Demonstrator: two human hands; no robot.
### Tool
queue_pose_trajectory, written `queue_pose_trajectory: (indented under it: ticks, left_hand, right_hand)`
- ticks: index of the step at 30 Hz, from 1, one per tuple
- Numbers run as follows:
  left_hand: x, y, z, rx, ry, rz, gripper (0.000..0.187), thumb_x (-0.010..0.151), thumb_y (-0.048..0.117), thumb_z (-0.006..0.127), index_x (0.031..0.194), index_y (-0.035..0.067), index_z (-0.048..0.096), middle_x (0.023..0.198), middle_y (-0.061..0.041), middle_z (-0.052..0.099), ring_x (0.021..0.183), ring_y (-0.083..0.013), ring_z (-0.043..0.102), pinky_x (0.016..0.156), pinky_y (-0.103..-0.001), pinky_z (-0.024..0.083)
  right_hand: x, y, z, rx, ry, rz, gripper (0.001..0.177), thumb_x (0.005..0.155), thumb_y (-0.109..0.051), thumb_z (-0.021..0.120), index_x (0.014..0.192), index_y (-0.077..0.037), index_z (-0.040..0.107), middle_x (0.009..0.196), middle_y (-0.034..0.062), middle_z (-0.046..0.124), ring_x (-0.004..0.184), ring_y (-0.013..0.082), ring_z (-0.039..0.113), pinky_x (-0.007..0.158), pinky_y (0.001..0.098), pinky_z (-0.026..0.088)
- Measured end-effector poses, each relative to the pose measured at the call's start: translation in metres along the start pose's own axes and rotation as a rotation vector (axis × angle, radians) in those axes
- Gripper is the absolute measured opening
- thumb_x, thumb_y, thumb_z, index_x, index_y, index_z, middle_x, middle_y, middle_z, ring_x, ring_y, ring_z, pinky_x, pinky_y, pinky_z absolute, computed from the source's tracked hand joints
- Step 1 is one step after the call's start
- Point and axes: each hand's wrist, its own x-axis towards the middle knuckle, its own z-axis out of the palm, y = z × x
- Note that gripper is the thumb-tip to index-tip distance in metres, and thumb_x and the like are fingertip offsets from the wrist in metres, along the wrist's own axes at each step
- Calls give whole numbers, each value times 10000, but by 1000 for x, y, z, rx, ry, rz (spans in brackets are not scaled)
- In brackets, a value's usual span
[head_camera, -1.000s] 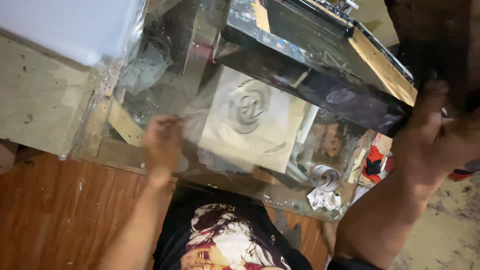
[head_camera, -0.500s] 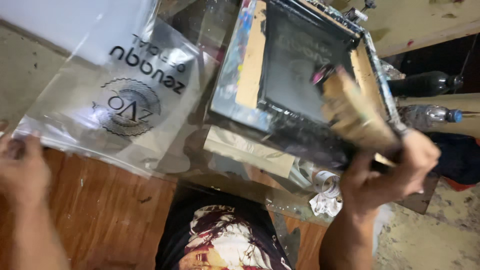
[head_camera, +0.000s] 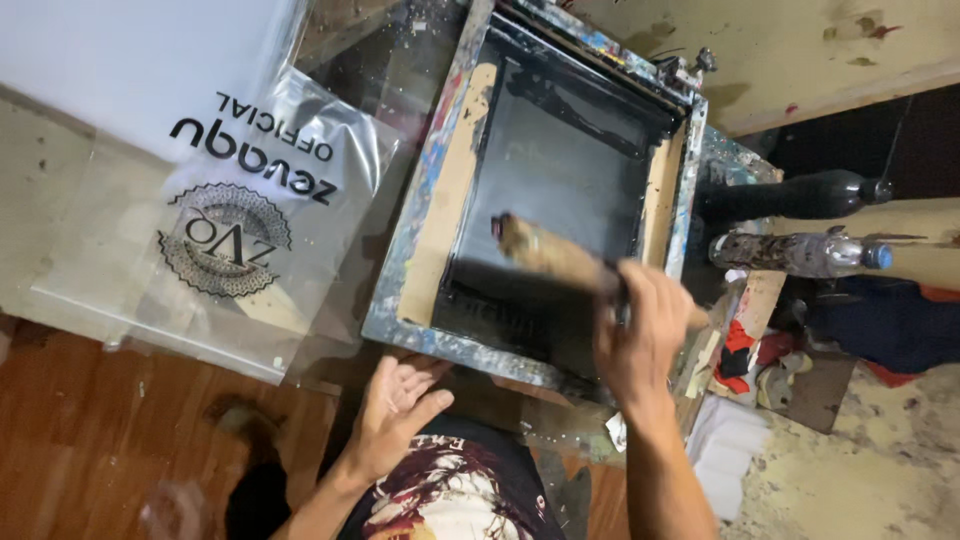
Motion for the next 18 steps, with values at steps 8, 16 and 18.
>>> queue_pose_trajectory:
  ticks: [8, 16, 18]
  left_hand:
    - [20, -32, -13, -70, 80, -33, 543, 804, 106, 864, 1034, 62, 374, 1205, -305, 619, 1271, -375, 676, 1120, -428, 579]
    - [22, -34, -8, -89, 125, -12, 561, 810, 100, 871, 1009, 99, 346, 1084, -165, 507, 1124, -267, 617, 1000, -358, 583]
    - [22, -37, -6, -106, 111, 18, 578, 829, 72, 865, 968, 131, 307, 993, -78, 417, 1005, -193, 568, 910, -314, 569]
  right_hand:
    - [127, 85, 104, -51, -189, -47, 542, 843, -105, 658, 1381, -104, 591, 1153, 142, 606, 992, 390, 533, 866, 486, 373]
    - [151, 106, 142, -114, -293, -103, 576, 856, -127, 700, 1418, -126, 576, 1109, 127, 593, 964, 392, 530, 768, 508, 359]
    - [131, 97, 128, -118, -333, -106, 589, 857, -120, 698, 1432, -124, 569, 1116, 125, 593, 958, 391, 536, 763, 500, 360]
